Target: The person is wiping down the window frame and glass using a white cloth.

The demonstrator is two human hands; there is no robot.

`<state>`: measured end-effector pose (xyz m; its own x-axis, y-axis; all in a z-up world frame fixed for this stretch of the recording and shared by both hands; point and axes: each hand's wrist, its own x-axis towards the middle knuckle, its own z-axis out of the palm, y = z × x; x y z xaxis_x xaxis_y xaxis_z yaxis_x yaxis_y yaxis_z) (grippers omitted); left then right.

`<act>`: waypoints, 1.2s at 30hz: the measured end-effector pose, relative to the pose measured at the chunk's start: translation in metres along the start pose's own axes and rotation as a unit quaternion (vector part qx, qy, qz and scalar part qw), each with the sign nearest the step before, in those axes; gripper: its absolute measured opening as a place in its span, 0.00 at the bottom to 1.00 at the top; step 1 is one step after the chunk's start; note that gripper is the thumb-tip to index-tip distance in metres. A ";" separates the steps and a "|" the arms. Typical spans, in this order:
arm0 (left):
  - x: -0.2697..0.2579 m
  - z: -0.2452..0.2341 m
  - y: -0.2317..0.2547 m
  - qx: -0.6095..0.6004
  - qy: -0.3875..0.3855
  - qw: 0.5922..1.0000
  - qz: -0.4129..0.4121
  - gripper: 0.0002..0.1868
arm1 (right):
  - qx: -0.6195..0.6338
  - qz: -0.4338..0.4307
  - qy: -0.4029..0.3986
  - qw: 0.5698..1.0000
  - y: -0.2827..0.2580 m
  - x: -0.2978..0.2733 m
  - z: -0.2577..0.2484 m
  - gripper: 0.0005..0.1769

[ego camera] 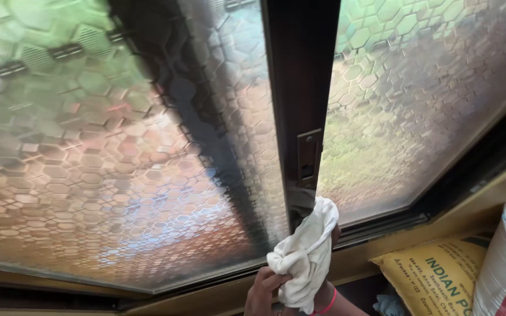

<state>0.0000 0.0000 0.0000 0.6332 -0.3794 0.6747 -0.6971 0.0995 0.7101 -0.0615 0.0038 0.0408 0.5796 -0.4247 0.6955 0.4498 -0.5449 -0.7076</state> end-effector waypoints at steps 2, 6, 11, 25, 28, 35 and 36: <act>-0.002 0.003 -0.004 0.001 -0.016 1.000 -0.011 0.24 | -0.004 0.002 -0.017 1.000 0.028 0.006 -0.012 0.39; 0.005 0.007 0.015 0.018 -0.059 0.992 -0.107 0.21 | -0.014 0.012 -0.047 0.999 0.080 0.011 -0.033 0.41; 0.006 0.007 0.026 0.073 -0.150 0.938 -0.305 0.20 | -0.053 0.024 -0.046 0.997 0.139 0.025 -0.060 0.42; -0.072 -0.005 0.034 0.126 -0.258 0.914 -0.286 0.18 | -0.290 0.032 -0.022 0.956 0.193 0.005 -0.194 0.31; -0.090 -0.008 0.039 0.117 -0.265 0.894 -0.341 0.20 | -0.338 0.079 0.050 0.936 0.196 0.006 -0.229 0.27; -0.128 0.000 0.050 0.101 -0.271 0.886 -0.364 0.18 | -0.393 0.092 0.103 0.909 0.219 0.038 -0.272 0.27; -0.129 0.001 0.049 0.100 -0.276 0.889 -0.352 0.17 | -0.413 0.086 0.062 0.905 0.229 0.043 -0.271 0.26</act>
<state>-0.1158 0.0531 -0.0525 0.7125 -0.6821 -0.1643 -0.2744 -0.4864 0.8295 -0.1177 -0.3346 -0.0575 0.4899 -0.6041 0.6285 -0.3298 -0.7958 -0.5079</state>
